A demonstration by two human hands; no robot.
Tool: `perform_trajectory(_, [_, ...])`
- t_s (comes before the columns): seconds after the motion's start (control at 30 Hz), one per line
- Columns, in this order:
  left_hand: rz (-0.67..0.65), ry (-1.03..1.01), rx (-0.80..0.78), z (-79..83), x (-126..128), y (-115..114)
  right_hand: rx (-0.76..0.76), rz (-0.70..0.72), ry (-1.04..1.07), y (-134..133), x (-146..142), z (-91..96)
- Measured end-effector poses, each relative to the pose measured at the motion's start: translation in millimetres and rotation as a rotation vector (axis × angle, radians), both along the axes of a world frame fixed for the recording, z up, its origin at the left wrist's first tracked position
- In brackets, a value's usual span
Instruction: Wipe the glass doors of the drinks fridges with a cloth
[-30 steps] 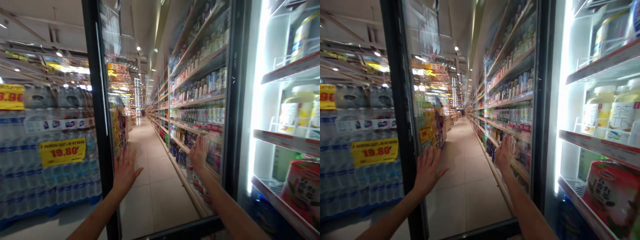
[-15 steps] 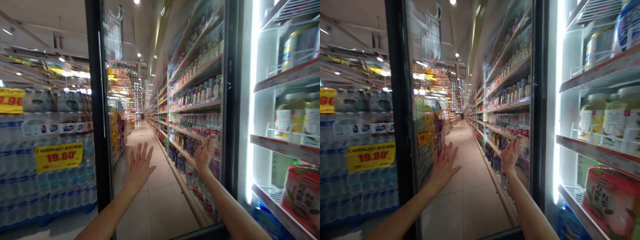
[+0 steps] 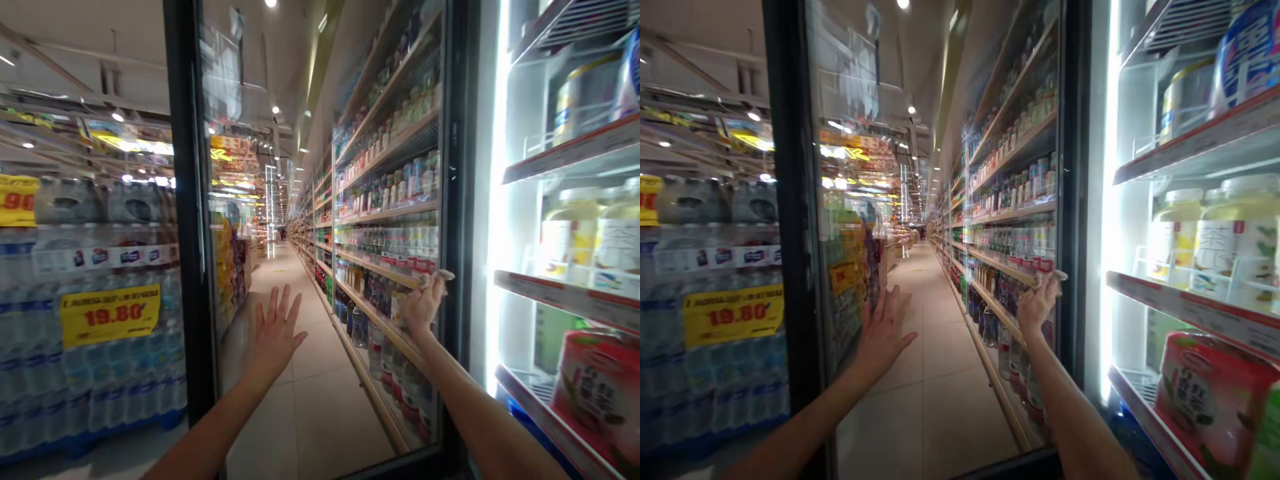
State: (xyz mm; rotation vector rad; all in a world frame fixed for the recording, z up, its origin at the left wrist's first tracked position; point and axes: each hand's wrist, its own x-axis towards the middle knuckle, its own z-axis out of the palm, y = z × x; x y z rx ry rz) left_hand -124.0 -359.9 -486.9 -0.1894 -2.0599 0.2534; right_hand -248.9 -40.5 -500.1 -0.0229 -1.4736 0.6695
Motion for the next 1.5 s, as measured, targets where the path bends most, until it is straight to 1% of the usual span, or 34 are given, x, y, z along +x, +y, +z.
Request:
perform_trajectory(0.07, [-0.006, 0.012, -0.009, 0.4, 0, 0, 0.184, 0.046, 0.000, -35, 9, 0.0])
perform_trajectory(0.13, [-0.020, 0.033, -0.013, 0.6, 0, -1, 0.474, 0.112, 0.008, -68, 19, -4.2])
perform_trajectory(0.2, [-0.037, 0.055, -0.013, 1.0, 0, -3, 0.758, 0.158, 0.032, -81, 25, -7.5])
perform_trajectory(0.23, [-0.045, 0.068, -0.011, 1.5, 1, -4, 0.833, 0.161, 0.043, -78, 24, -6.7])
perform_trajectory(0.27, [-0.051, 0.078, -0.008, 2.5, 1, -5, 0.837, 0.147, 0.049, -69, 22, -3.5])
perform_trajectory(0.3, [-0.056, 0.087, -0.006, 4.3, 1, -6, 0.775, 0.118, 0.051, -55, 17, 2.5])
perform_trajectory(0.33, [-0.059, 0.092, -0.006, 7.2, 1, -6, 0.655, 0.080, 0.052, -40, 11, 11.1])
perform_trajectory(0.4, [-0.063, 0.115, 0.001, 16.7, 0, -4, 0.355, 0.011, 0.060, -15, -1, 33.2])
perform_trajectory(0.47, [-0.062, 0.136, 0.010, 30.6, -3, -2, 0.145, -0.028, 0.075, -9, -8, 53.9])
perform_trajectory(0.5, [-0.059, 0.143, 0.015, 38.4, -4, 0, 0.114, -0.033, 0.080, -14, -8, 61.1])
perform_trajectory(0.53, [-0.053, 0.147, 0.023, 46.1, -6, 1, 0.146, -0.027, 0.086, -23, -6, 65.2])
perform_trajectory(0.57, [-0.046, 0.147, 0.029, 53.1, -8, 2, 0.236, -0.012, 0.092, -35, -2, 66.4])
perform_trajectory(0.6, [-0.039, 0.145, 0.034, 59.0, -10, 2, 0.372, 0.013, 0.098, -46, 2, 65.0])
perform_trajectory(0.67, [-0.026, 0.146, 0.036, 66.6, -13, 2, 0.695, 0.075, 0.101, -59, 10, 57.9])
perform_trajectory(0.7, [-0.023, 0.148, 0.032, 68.4, -13, 1, 0.800, 0.095, 0.096, -58, 12, 54.6])
perform_trajectory(0.73, [-0.022, 0.147, 0.023, 69.0, -13, 0, 0.818, 0.096, 0.082, -52, 12, 52.9])
perform_trajectory(0.77, [-0.021, 0.145, 0.014, 68.9, -12, -1, 0.738, 0.081, 0.064, -42, 11, 53.8])
perform_trajectory(0.8, [-0.019, 0.142, 0.007, 68.3, -11, -1, 0.589, 0.055, 0.046, -31, 8, 57.8])
perform_trajectory(0.87, [-0.012, 0.139, 0.005, 66.8, -10, -1, 0.264, 0.005, 0.021, -11, 0, 74.7])
perform_trajectory(0.9, [-0.008, 0.138, 0.006, 66.3, -10, 0, 0.157, -0.008, 0.020, -7, -3, 85.9])
perform_trajectory(0.93, [-0.007, 0.140, 0.008, 66.2, -10, 1, 0.111, -0.012, 0.029, -9, -4, 97.3])
perform_trajectory(0.97, [-0.006, 0.145, 0.013, 66.3, -10, 2, 0.138, -0.005, 0.045, -18, -4, 107.6])
perform_trajectory(1.03, [-0.007, 0.157, 0.017, 67.5, -11, 2, 0.314, 0.023, 0.077, -51, 3, 120.1])
perform_trajectory(1.07, [-0.009, 0.164, 0.014, 68.7, -12, 1, 0.445, 0.045, 0.088, -71, 8, 121.0])
perform_trajectory(1.13, [-0.006, 0.183, 0.012, 72.0, -13, -4, 0.681, 0.082, 0.103, -106, 20, 112.5])
perform_trajectory(1.17, [-0.001, 0.193, 0.014, 74.1, -13, -7, 0.825, 0.107, 0.110, -117, 24, 104.9])
perform_trajectory(1.23, [0.010, 0.207, 0.025, 78.3, -12, -14, 1.013, 0.141, 0.101, -118, 29, 90.4])
perform_trajectory(1.27, [0.017, 0.207, 0.031, 80.2, -12, -17, 1.015, 0.143, 0.083, -108, 30, 86.9])
perform_trajectory(1.3, [0.023, 0.201, 0.035, 81.6, -11, -19, 0.921, 0.132, 0.057, -94, 28, 87.6])
perform_trajectory(1.33, [0.029, 0.192, 0.035, 82.5, -11, -20, 0.744, 0.108, 0.029, -78, 25, 92.9])
perform_trajectory(1.4, [0.039, 0.176, 0.040, 82.8, -10, -19, 0.360, 0.063, 0.000, -48, 18, 116.1])
perform_trajectory(1.43, [0.045, 0.172, 0.045, 82.3, -10, -18, 0.253, 0.051, -0.002, -41, 15, 131.2])
perform_trajectory(1.47, [0.048, 0.169, 0.049, 81.6, -10, -16, 0.202, 0.046, -0.001, -39, 14, 146.4])
perform_trajectory(1.5, [0.048, 0.169, 0.053, 80.9, -10, -15, 0.211, 0.050, 0.002, -45, 14, 159.9])
